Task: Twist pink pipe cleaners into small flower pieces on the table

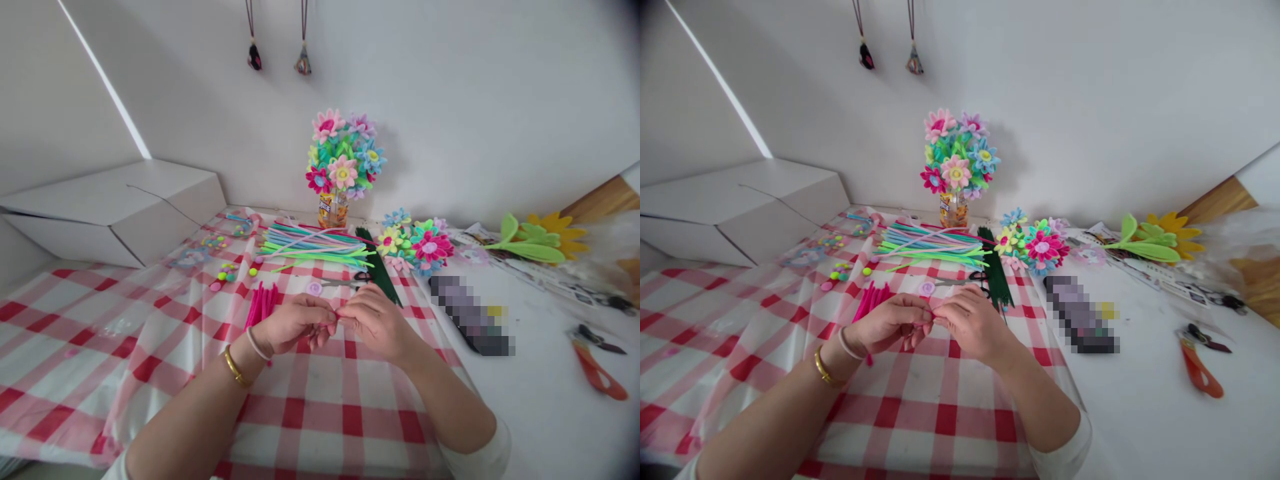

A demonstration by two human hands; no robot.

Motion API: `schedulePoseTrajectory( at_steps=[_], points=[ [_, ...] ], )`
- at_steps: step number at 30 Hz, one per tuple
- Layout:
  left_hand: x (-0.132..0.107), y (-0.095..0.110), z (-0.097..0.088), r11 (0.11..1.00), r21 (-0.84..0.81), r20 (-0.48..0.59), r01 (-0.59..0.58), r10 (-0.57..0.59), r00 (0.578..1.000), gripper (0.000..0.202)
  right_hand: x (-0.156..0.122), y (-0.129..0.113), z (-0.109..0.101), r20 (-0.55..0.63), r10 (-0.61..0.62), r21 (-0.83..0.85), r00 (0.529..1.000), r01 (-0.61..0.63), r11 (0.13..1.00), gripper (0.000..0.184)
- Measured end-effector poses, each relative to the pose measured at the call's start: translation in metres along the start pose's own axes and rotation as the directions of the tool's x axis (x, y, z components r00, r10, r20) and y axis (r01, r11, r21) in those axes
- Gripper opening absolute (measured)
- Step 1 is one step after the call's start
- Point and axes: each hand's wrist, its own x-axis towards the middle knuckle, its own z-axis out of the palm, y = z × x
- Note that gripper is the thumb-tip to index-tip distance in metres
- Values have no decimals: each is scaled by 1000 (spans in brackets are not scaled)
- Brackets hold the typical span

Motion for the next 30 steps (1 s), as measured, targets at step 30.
schedulePoseTrajectory(
  at_steps=[30],
  points=[
    [1,-4,-9,991,128,134,-30,13,991,17,3,-10,-6,324,39,39,945,-54,998,25]
  ],
)
